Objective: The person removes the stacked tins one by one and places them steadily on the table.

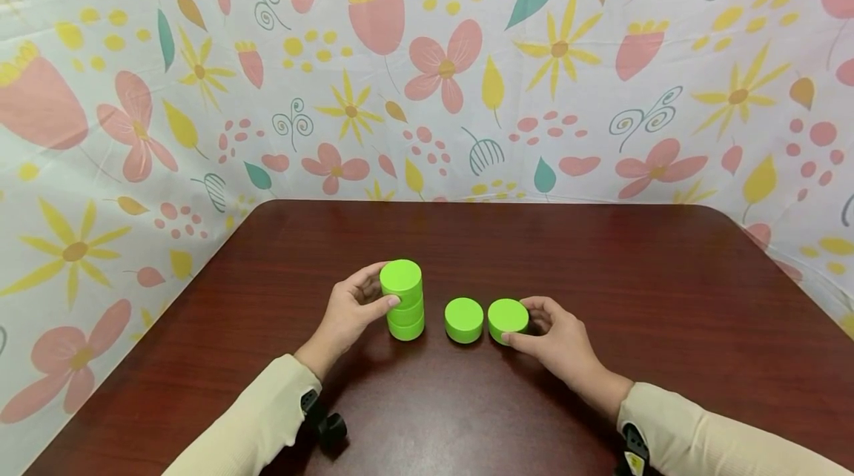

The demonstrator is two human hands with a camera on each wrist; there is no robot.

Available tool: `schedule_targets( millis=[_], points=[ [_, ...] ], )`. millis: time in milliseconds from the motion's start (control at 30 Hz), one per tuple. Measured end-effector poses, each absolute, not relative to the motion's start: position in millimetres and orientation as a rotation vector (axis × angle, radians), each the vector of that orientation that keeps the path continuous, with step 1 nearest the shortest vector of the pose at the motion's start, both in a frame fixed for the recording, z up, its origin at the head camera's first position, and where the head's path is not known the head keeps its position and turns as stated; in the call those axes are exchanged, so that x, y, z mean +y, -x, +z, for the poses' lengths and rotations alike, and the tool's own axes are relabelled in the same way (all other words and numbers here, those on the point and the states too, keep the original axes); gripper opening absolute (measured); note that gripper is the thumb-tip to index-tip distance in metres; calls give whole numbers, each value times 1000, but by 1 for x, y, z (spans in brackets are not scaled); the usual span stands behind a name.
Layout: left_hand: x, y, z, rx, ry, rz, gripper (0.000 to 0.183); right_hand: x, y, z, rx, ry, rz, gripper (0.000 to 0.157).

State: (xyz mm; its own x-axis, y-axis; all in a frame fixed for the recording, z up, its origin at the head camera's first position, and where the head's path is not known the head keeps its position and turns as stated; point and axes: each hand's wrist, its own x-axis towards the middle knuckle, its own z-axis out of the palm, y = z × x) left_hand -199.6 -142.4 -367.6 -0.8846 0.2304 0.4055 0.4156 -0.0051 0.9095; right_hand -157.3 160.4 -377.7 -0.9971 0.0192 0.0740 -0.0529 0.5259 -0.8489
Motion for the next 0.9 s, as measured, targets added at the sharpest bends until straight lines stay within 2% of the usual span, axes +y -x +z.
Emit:
schedule_targets(
  millis=[500,900],
  points=[
    [-143,198,-367,-2137,680,-2011,52,162,158,-385,-2658,17,1588,55],
    [-143,198,-369,-2115,695,-2020,52,163,156,-380,-2676,15,1638,66]
  ],
)
